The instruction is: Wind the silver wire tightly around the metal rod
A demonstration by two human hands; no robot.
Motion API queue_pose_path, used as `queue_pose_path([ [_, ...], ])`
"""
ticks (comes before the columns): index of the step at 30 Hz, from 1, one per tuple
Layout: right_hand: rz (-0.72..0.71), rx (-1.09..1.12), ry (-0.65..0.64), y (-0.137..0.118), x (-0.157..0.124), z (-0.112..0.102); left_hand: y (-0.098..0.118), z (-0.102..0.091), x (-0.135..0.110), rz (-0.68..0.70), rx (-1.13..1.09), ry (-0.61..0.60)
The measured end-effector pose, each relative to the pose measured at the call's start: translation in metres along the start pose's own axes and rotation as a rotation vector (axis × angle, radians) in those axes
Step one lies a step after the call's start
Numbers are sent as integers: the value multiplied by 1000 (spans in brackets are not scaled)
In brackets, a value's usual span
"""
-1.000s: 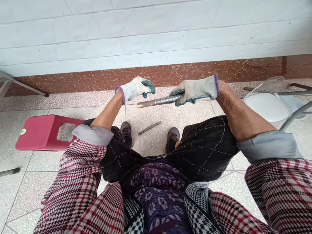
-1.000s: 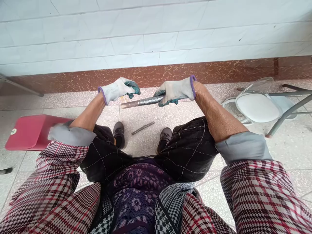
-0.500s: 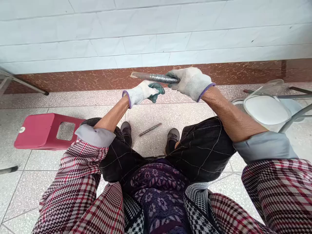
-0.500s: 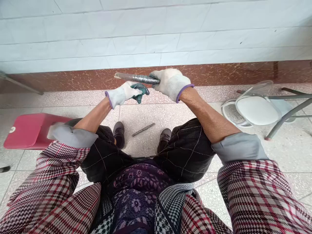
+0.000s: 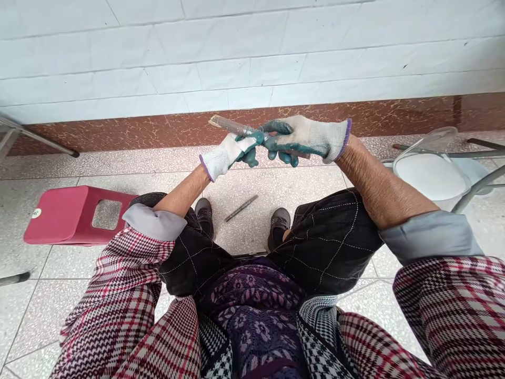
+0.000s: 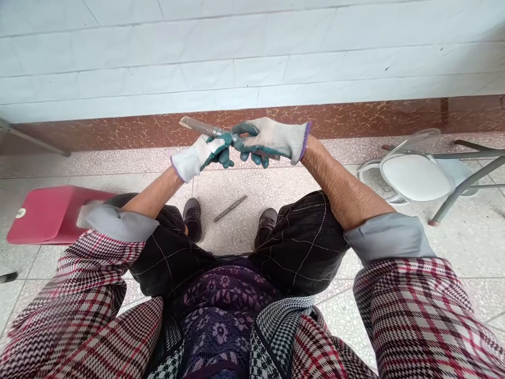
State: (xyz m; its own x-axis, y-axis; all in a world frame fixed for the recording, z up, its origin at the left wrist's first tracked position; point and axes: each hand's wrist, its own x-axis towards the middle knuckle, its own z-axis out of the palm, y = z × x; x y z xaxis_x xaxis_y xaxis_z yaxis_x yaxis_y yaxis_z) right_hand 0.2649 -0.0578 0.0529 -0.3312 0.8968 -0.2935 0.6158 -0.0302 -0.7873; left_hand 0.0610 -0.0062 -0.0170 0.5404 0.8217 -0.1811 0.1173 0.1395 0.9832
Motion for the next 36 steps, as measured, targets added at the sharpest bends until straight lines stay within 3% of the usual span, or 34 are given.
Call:
queue_pose_path([
  [2,6,-5,26,2,2,1,0,0,1,40,127,-33],
  [4,12,-119,170,4,6,0,-1,0,2,62,207,-61],
  [8,79,-623,404,11,17,-11,2,0,2,28,264,-58],
  [11,164,-829,395,17,20,-19,8,-5,1,27,340,-20],
  [14,242,-873,195,22,15,-18,12,-15,1,20,482,-22],
  [16,216,-794,-38,24,7,-14,12,-20,1,23,549,-43],
  [18,134,-575,-215,24,-2,-11,10,-23,1,35,550,-90],
  [20,64,-317,-245,20,-10,-11,10,-22,0,22,502,-142],
  [24,-47,-3,-37,5,-14,-15,12,-10,-6,-105,363,-172],
  [28,-66,110,166,-5,-7,-12,6,1,-7,-133,201,-242],
  [36,-95,184,351,-17,-3,-4,-3,9,-3,-57,349,-258],
])
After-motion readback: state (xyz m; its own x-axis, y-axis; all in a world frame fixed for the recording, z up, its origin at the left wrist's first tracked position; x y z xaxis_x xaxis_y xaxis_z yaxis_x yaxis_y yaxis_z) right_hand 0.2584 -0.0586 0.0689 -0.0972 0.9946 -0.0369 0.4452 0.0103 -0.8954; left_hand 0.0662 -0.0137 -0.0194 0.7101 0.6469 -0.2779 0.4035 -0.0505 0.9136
